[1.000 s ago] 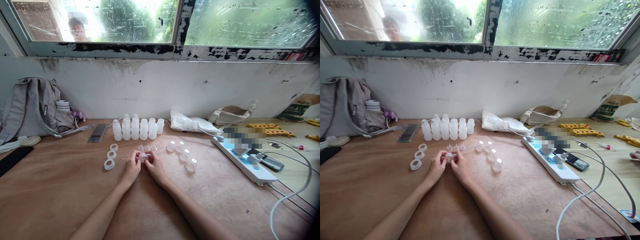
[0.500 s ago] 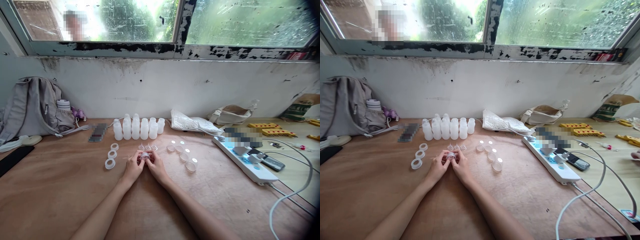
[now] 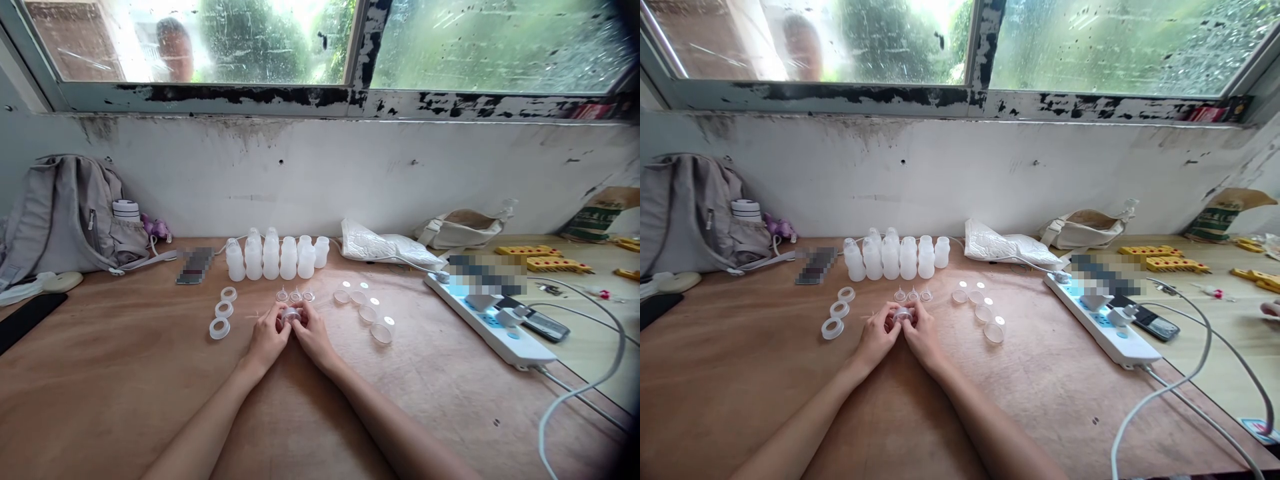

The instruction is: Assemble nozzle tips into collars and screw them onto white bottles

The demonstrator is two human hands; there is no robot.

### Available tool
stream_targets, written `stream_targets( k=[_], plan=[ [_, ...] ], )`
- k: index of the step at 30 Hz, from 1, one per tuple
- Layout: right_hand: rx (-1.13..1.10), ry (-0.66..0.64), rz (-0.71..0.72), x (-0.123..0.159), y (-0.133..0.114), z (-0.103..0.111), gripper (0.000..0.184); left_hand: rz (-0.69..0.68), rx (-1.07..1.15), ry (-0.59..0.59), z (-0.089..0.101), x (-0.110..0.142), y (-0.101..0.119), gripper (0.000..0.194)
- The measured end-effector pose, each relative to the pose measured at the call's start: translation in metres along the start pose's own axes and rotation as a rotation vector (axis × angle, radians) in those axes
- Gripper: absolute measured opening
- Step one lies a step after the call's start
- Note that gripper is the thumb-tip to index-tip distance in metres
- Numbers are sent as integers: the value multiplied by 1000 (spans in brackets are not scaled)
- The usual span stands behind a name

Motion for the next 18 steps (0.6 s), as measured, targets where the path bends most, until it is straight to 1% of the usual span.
stream_targets(
  k=[5, 10, 18],
  plan=[
    [-21, 2, 14, 0, -1, -1, 22, -20, -19, 15, 1, 0, 1, 22],
    [20, 6, 19, 0, -2, 0, 24, -24, -19, 10, 0, 0, 0, 22],
    [26, -1, 0, 1, -1, 1, 19, -9, -36, 22, 2, 0, 0, 16]
  ],
)
Point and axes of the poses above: each hand's wrist, its own x-axis away from the middle knuckle, its own z-axis out of the back of the hand, y = z × x, the point moved 9 cm from there along -x, towards the middle knuckle, and after that the axes turned 6 degrees about z, right-handed, at the moved point
